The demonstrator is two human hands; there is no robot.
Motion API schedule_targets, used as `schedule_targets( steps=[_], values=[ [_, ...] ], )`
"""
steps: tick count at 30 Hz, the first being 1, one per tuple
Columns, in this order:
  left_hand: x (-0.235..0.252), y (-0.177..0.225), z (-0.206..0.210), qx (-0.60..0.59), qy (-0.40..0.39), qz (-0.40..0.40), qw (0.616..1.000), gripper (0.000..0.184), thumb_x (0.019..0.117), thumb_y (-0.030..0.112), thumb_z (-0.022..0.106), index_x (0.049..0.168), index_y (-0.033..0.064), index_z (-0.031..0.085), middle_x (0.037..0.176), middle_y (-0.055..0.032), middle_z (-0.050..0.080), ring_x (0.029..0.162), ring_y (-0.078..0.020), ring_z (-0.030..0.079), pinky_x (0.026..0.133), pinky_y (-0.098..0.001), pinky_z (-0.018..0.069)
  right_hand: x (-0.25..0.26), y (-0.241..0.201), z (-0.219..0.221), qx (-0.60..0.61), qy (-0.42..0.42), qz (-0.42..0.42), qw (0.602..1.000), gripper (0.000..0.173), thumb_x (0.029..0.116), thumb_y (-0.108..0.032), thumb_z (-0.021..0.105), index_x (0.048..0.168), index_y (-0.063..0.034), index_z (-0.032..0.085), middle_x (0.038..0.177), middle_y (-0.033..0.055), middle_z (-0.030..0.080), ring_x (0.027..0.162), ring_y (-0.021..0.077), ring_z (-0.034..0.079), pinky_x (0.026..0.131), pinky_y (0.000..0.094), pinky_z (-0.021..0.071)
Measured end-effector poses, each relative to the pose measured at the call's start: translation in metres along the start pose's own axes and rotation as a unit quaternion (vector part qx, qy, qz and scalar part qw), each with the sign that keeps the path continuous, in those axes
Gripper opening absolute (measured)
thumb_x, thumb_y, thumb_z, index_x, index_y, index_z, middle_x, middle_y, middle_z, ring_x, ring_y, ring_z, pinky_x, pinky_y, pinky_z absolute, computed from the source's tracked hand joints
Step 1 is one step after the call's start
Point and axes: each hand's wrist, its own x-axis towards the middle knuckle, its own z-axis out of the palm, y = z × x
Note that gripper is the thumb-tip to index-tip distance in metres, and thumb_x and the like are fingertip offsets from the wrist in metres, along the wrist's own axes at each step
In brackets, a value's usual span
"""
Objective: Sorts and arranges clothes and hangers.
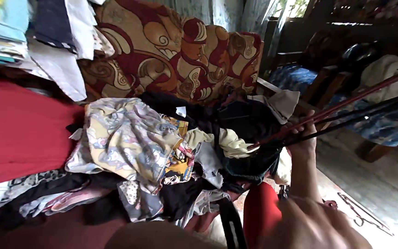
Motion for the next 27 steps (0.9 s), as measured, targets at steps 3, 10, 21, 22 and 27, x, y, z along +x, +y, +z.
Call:
schedule_targets(
  steps=[3,10,21,22,27],
  values=[
    [0.049,-0.073,0.021,-0.004,-0.373,-0.094,0.923,0.032,0.1005,0.031,0.063,0.104,0.0004,0.071,0.097,-0.0225,0.070,0.092,-0.0419,0.070,0.075,-0.0588,0.0532,-0.002,-0.003,0.010,0.032,0.027,-0.018,0.999,0.055,0.1107,-0.037,0.035,0.065,-0.0211,0.061,0.051,-0.0090,0.054,0.047,0.0029,0.055,0.054,0.0199,0.0525],
    [0.026,-0.134,0.197,-0.365,-0.180,-0.197,0.892,0.056,0.1001,0.041,0.065,0.142,0.0045,0.059,0.146,-0.0134,0.059,0.140,-0.0216,0.050,0.121,-0.0429,0.0354,-0.003,-0.003,0.019,0.128,0.021,0.003,0.992,0.060,0.1085,-0.048,0.037,0.062,-0.0185,0.061,0.052,-0.0064,0.056,0.049,0.0046,0.058,0.056,0.0202,0.0550],
    [0.083,-0.161,0.178,-0.366,0.019,-0.266,0.892,0.027,0.1063,0.011,0.051,0.124,-0.0086,0.059,0.109,-0.0259,0.068,0.102,-0.0342,0.068,0.092,-0.0517,0.0546,-0.045,-0.020,-0.005,0.020,-0.072,0.029,0.997,0.045,0.0991,-0.057,0.054,0.077,-0.0229,0.073,0.055,-0.0109,0.058,0.048,0.0022,0.057,0.053,0.0218,0.0549],
    [0.090,-0.172,0.167,-0.336,0.028,-0.248,0.908,0.028,0.1064,0.011,0.051,0.126,-0.0077,0.058,0.113,-0.0269,0.067,0.104,-0.0369,0.068,0.094,-0.0542,0.0538,-0.047,-0.033,-0.021,-0.035,-0.029,-0.005,0.999,0.050,0.1022,-0.059,0.045,0.074,-0.0261,0.070,0.053,-0.0126,0.056,0.046,0.0003,0.054,0.050,0.0196,0.0514],
    [0.111,-0.217,0.127,-0.106,0.112,-0.127,0.980,0.034,0.0929,0.024,0.060,0.118,0.0014,0.065,0.102,-0.0200,0.072,0.089,-0.0374,0.072,0.071,-0.0582,0.0557,-0.083,-0.074,-0.137,-0.328,0.362,-0.052,0.871,0.027,0.1117,-0.033,0.039,0.097,-0.0174,0.055,0.058,-0.0100,0.049,0.045,0.0009,0.048,0.047,0.0207,0.0485]
  ],
)
